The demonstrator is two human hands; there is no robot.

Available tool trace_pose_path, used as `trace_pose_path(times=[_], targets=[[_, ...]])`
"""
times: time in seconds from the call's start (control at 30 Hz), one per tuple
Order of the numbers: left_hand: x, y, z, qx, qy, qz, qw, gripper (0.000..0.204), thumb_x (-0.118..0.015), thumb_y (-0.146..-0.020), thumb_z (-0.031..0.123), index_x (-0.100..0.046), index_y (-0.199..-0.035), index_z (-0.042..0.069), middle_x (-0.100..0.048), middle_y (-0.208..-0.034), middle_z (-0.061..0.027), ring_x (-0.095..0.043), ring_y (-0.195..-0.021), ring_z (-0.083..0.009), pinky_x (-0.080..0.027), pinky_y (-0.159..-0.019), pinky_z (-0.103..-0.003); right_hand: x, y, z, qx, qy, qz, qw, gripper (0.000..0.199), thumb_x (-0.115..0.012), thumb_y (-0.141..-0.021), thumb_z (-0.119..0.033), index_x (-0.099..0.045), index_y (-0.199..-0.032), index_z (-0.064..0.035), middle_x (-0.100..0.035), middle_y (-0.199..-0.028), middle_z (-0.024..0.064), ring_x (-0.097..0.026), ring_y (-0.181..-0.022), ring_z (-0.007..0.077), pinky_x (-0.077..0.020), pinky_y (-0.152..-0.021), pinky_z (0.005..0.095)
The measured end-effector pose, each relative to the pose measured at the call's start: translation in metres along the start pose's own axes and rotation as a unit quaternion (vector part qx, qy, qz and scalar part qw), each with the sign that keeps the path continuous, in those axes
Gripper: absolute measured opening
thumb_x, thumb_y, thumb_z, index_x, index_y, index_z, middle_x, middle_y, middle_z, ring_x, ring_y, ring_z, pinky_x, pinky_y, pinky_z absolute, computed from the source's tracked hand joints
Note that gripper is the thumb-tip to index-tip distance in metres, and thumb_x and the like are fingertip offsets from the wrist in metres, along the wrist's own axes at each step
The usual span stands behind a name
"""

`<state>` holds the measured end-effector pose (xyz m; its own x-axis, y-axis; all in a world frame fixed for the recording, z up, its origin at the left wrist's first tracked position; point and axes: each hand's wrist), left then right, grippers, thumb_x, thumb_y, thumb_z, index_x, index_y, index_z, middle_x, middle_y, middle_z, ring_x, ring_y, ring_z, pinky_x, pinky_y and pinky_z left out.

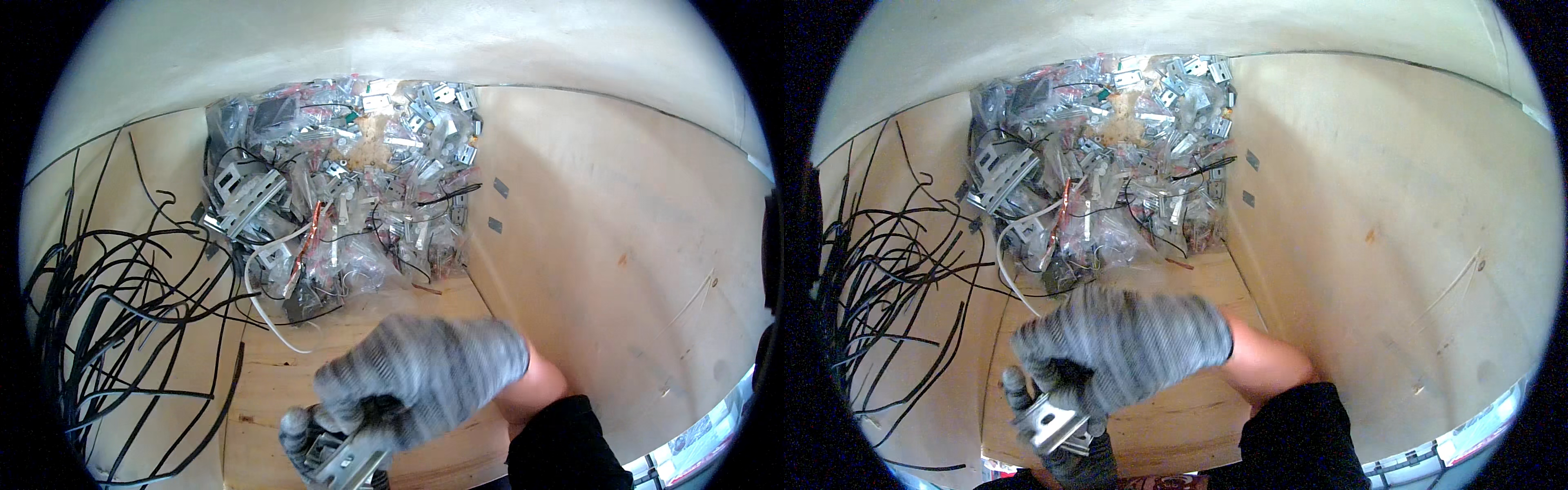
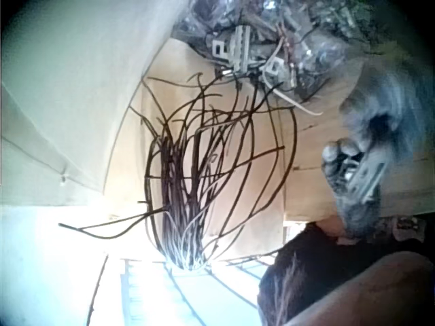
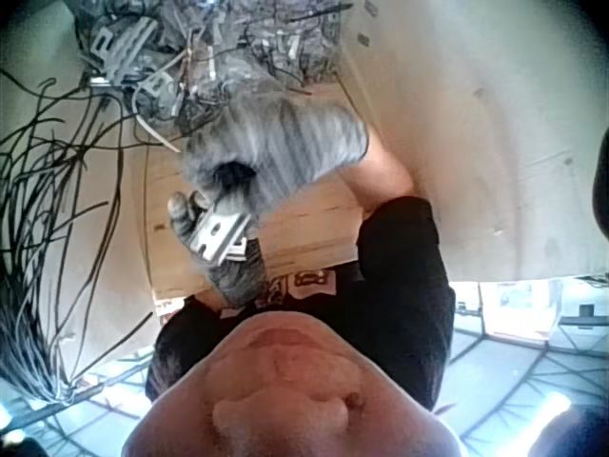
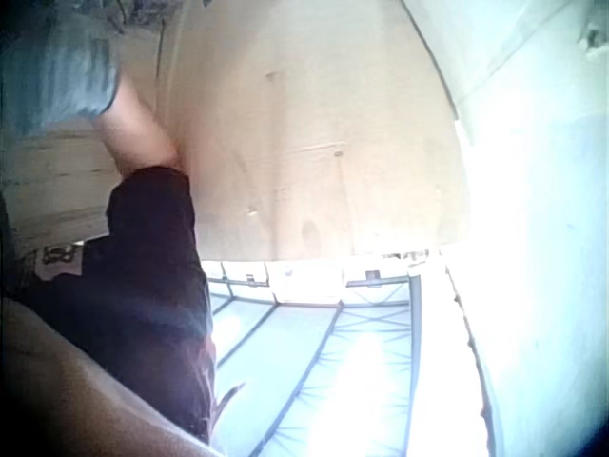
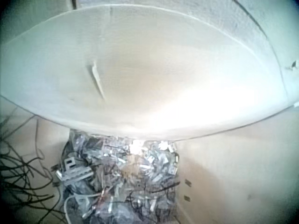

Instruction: The person sorts through a large cardboard box filled with tangled black cables, white cables, and various small electronic components. They use gloved hands to sift through the pile, occasionally picking up and inspecting individual items before placing them back into the box.

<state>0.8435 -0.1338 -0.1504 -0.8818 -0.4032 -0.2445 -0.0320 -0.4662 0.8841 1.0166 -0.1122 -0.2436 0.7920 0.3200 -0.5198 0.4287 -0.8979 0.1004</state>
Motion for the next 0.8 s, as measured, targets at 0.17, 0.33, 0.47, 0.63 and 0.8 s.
trace_pose_path(times=[0.17, 0.33, 0.47, 0.63, 0.8], targets=[[0.001, -0.001, 0.005, 0.076, 0.005, -0.040, 0.996, 0.019, -0.058, -0.090, 0.016, -0.049, -0.106, 0.008, -0.055, -0.094, -0.0097, -0.056, -0.062, -0.0143, -0.049, -0.050, -0.029, -0.034, -0.002, -0.007, -0.011, 0.000, 0.041, 0.999, 0.021, -0.067, -0.080, -0.023, -0.055, -0.090, -0.0084, -0.059, -0.070, 0.0083, -0.058, -0.062, 0.0303, -0.0482, -0.057, 0.0356], [-0.005, -0.001, 0.004, 0.144, 0.009, -0.072, 0.987, 0.019, -0.058, -0.090, 0.015, -0.049, -0.106, 0.008, -0.055, -0.094, -0.0097, -0.056, -0.063, -0.0145, -0.050, -0.050, -0.029, -0.028, 0.003, -0.018, -0.078, 0.107, -0.022, 0.991, 0.018, -0.065, -0.081, -0.025, -0.058, -0.090, -0.0114, -0.061, -0.073, 0.0091, -0.061, -0.067, 0.0302, -0.0490, -0.060, 0.0378], [-0.007, -0.002, 0.005, 0.171, 0.014, -0.083, 0.982, 0.019, -0.058, -0.090, 0.015, -0.049, -0.106, 0.008, -0.055, -0.094, -0.0096, -0.056, -0.063, -0.0147, -0.050, -0.050, -0.029, 0.046, 0.001, 0.041, -0.125, 0.270, 0.141, 0.944, 0.022, -0.060, -0.087, -0.023, -0.060, -0.104, -0.0094, -0.064, -0.088, 0.0094, -0.063, -0.081, 0.0261, -0.0510, -0.071, 0.0352], [-0.004, 0.000, 0.001, 0.153, 0.005, -0.076, 0.985, 0.019, -0.059, -0.090, 0.015, -0.050, -0.106, 0.008, -0.055, -0.095, -0.0095, -0.057, -0.064, -0.0149, -0.050, -0.050, -0.029, 0.178, -0.021, 0.160, -0.322, 0.573, 0.375, 0.654, 0.035, -0.060, -0.082, -0.022, -0.059, -0.116, -0.0101, -0.063, -0.110, 0.0129, -0.060, -0.101, 0.0298, -0.0415, -0.097, 0.0395], [-0.002, -0.002, -0.002, 0.165, 0.005, -0.076, 0.983, 0.019, -0.059, -0.090, 0.015, -0.050, -0.105, 0.008, -0.055, -0.095, -0.0095, -0.057, -0.064, -0.0151, -0.050, -0.051, -0.029, 0.246, 0.010, 0.206, -0.377, 0.637, 0.435, 0.512, 0.041, -0.061, -0.079, -0.015, -0.057, -0.119, -0.0085, -0.061, -0.113, 0.0134, -0.058, -0.105, 0.0287, -0.0429, -0.096, 0.0404]])
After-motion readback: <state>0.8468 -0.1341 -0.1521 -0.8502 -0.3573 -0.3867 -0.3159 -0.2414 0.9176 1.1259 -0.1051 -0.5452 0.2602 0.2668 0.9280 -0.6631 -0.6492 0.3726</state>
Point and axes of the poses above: each hand's wrist, its own y-axis away from the middle knuckle, its own x-axis out of the back of the hand, z = x × y
